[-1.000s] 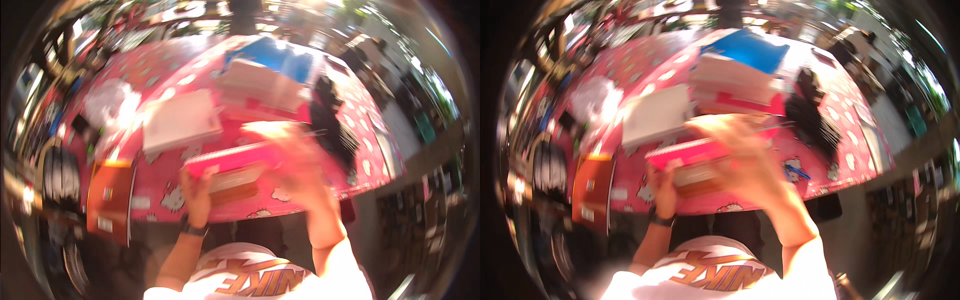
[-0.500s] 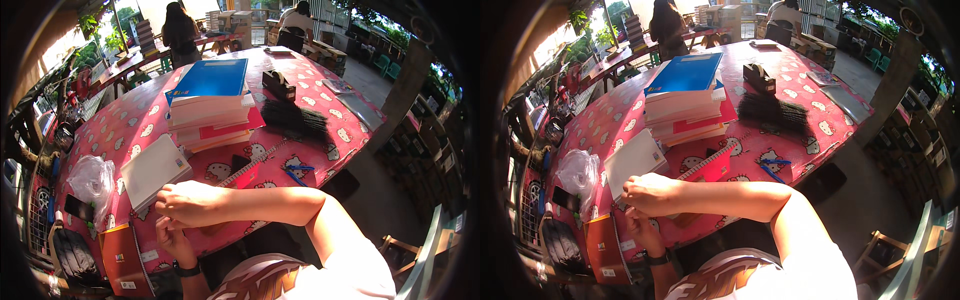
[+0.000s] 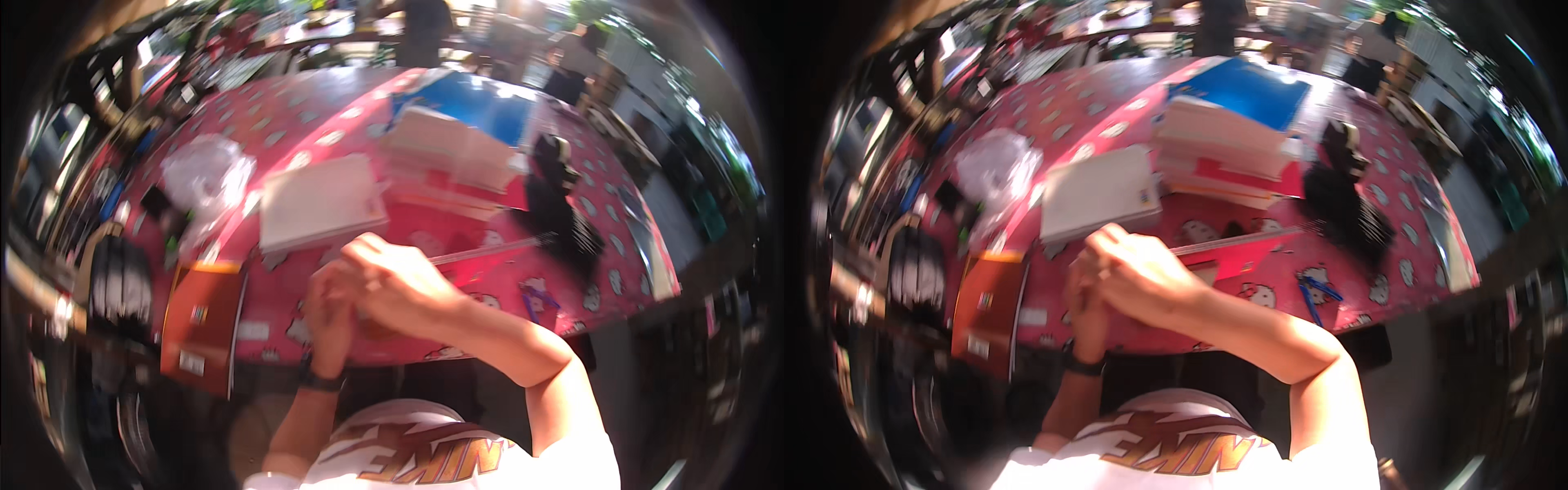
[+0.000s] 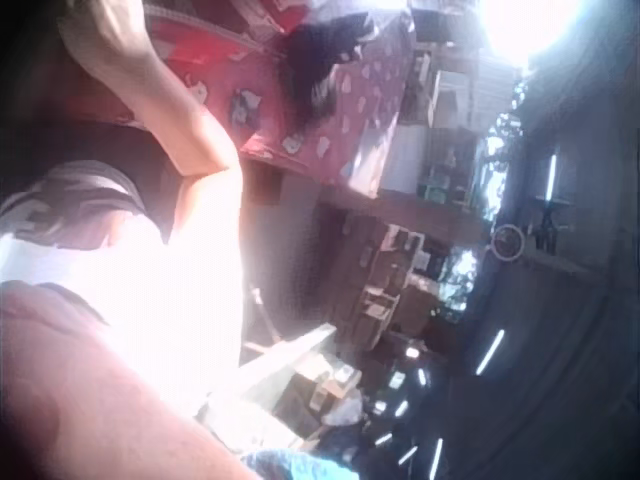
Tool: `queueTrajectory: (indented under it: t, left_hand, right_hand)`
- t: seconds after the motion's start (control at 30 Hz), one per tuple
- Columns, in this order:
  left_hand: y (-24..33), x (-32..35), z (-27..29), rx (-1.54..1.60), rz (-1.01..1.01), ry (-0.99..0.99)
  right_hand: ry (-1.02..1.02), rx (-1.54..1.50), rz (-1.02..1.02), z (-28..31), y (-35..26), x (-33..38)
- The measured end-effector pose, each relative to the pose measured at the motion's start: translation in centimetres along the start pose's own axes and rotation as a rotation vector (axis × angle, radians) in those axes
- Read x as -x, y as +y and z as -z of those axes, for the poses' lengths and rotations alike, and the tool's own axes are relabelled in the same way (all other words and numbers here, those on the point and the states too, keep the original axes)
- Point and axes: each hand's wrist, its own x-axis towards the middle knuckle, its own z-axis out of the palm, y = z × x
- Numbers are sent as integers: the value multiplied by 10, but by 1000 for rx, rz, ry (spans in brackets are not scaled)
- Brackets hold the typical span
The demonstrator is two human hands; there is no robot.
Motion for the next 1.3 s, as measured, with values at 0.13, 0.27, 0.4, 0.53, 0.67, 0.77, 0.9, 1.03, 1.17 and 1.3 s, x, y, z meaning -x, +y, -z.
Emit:
queueTrajectory:
  t: [0.13,0.27,0.4,0.53,0.67,0.77,0.9,1.03,1.17,1.3]
  left_hand:
    - [1,4,6,-126,-49,80]
    - [38,-30,42,-117,-192,432]
    - [69,-52,167,-1641,-612,842]
    - [115,-40,262,-1280,-551,863]
    - [69,-8,299,-206,-103,1070]
    - [9,46,346,-820,152,1177]
    - [8,42,339,-662,31,1115]
    - [53,8,329,-282,-313,966]
    - [73,-11,339,168,-460,599]
    - [42,-35,350,437,-364,514]
  right_hand:
    - [251,157,215,39,-21,0]
    - [852,-212,138,77,11,57]
    - [949,-302,21,94,51,121]
    - [880,-382,-322,75,80,175]
    - [899,-374,-535,58,87,200]
    - [838,-441,-545,47,86,192]
    - [710,-365,-481,46,82,173]
    - [763,-393,-426,44,78,162]
    - [730,-538,-349,35,79,160]
    - [493,-981,-63,7,21,89]
